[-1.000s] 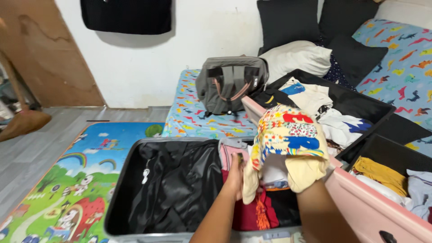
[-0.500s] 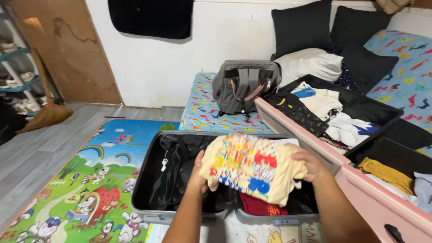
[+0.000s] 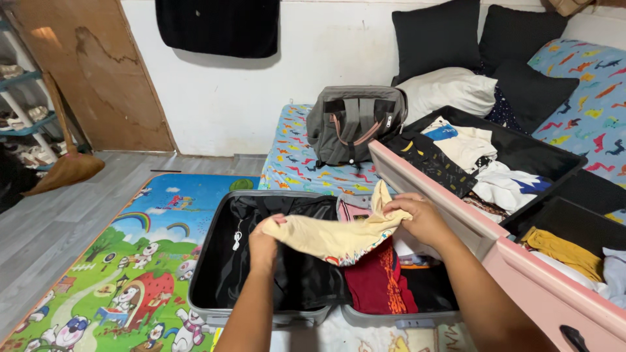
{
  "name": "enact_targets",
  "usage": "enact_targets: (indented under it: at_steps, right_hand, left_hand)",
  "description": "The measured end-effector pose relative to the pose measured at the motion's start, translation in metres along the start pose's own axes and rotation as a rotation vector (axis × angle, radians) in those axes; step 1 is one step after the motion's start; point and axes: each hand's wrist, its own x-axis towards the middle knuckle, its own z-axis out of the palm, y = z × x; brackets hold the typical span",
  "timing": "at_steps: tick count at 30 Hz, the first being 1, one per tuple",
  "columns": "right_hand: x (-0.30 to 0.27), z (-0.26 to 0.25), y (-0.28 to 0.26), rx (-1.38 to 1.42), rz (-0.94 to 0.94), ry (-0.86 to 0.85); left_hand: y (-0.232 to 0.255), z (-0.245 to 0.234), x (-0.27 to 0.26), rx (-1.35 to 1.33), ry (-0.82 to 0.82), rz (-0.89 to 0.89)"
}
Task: The person folds several pieces of clothing and places them into an open suitcase. They handle a plaid shirt, a white t-shirt, a red t-shirt, a red-and-blue long-sleeve shirt, a maroon t-shirt, and a yellow patterned shirt, folding each by hand and stacking them inside the suitcase.
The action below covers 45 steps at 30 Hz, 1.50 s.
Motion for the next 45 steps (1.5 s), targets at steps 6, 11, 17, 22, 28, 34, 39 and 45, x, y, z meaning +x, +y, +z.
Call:
enact_targets:
  at_steps: [6, 11, 17, 22, 28, 34, 39, 45]
  right_hand:
    - [-0.047, 0.025, 0.009, -0.31, -0.003, -0.398]
    - [-0.09, 0.049, 0.046, 0.186, 0.377, -0.952]
    - [-0.075, 0.068, 0.095, 0.548, 0.501, -0.407]
    - [-0.074, 0.07, 0.086, 0.469, 0.91, -0.262]
    - [-0.084, 0.11, 0.044, 0.247, 0.573, -0.351]
    - [-0.099, 0.125, 0.032, 0.097, 0.319, -0.315]
    - [-0.112, 0.129, 0.073, 0.093, 0.747, -0.128]
    - [-0.134, 0.12, 0.113, 0.481, 0.943, -0.224]
  left_hand:
    - [-0.031, -0.07, -0.025, 0.482, -0.141, -0.045]
    - [-0.062, -0.099, -0.039, 0.93, -0.595, -0.478]
    - [-0.075, -0.083, -0.025, 0.871, -0.335, -0.557]
    - [-0.068, -0.073, -0.033, 0.623, -0.056, -0.88]
    - [-0.073, -0.073, -0.037, 0.665, -0.086, -0.895]
    - [-0.081, -0.084, -0.033, 0.429, -0.199, -1.063]
    - [-0.061, -0.075, -0.04, 0.308, -0.136, -0.906]
    - [-0.012, -0.062, -0.051, 0.307, -0.047, -0.659]
